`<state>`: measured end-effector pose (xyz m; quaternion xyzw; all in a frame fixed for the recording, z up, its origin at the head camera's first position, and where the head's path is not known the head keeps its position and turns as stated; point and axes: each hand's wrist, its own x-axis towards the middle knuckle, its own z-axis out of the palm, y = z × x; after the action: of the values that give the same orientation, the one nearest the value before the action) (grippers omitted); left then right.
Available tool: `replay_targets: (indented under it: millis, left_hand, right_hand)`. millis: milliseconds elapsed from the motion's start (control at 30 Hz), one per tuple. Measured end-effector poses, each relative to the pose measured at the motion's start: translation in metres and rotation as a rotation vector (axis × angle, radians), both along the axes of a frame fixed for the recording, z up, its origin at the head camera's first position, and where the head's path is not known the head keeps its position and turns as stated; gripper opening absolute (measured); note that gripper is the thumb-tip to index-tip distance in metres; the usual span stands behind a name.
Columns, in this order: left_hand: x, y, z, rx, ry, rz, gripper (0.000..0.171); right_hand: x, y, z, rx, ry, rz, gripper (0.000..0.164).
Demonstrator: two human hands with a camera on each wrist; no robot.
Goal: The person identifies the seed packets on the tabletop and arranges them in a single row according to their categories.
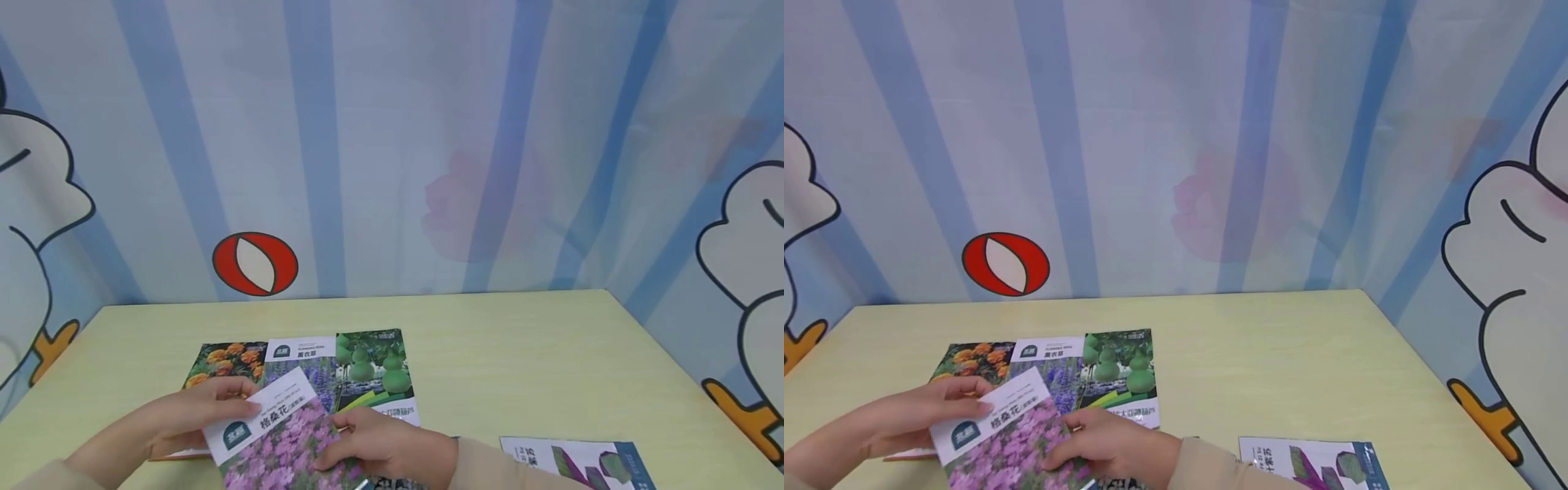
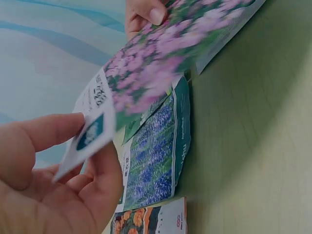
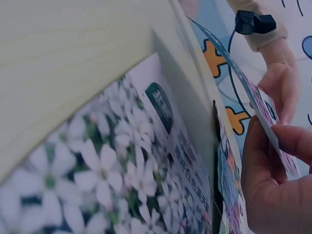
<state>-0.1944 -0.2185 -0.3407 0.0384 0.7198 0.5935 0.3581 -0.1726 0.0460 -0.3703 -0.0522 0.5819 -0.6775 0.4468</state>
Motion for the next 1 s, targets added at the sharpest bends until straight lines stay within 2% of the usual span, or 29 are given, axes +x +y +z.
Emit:
replay_targets:
  millis: [67,167,267,333,433,567,667,867,1000]
  left_hand:
    - [0.001,-0.001,-0.001,0.016,-0.029,0.053,0.033]
    - [-0.001,0.000,-0.004,0.086,-0.068,0.127,0.056]
    - [-0.004,0.003,-0.007,0.173,-0.086,0.142,0.069]
    - [-0.006,0.007,-0.009,0.216,-0.083,0.129,0.071]
    - [-0.007,0.016,-0.012,0.241,-0.083,0.114,0.070]
    - [-0.008,0.031,-0.014,0.200,-0.080,0.127,0.071]
    - [-0.010,0.040,-0.013,0.168,-0.067,0.137,0.072]
    - [-0.013,0.050,-0.014,0.207,-0.039,0.138,0.067]
    - [-0.015,0.055,-0.014,0.191,-0.015,0.141,0.065]
  right_hand:
    - [-0.003,0.003,0.001,0.021,0.003,-0.060,0.066]
    - [-0.008,0.004,0.003,0.029,0.028,-0.142,0.069]
    - [-0.012,0.003,0.004,0.040,0.053,-0.217,0.067]
    - [-0.015,0.002,0.005,0.038,0.062,-0.271,0.069]
    - [-0.020,0.003,0.006,0.012,0.083,-0.332,0.058]
    - [-0.027,0.006,0.005,-0.024,0.111,-0.385,0.046]
    - [-0.030,0.011,0.004,-0.024,0.125,-0.413,0.047]
    - [-0.037,0.021,0.001,-0.010,0.124,-0.436,0.048]
    - [-0.041,0.031,0.001,0.038,0.142,-0.444,0.044]
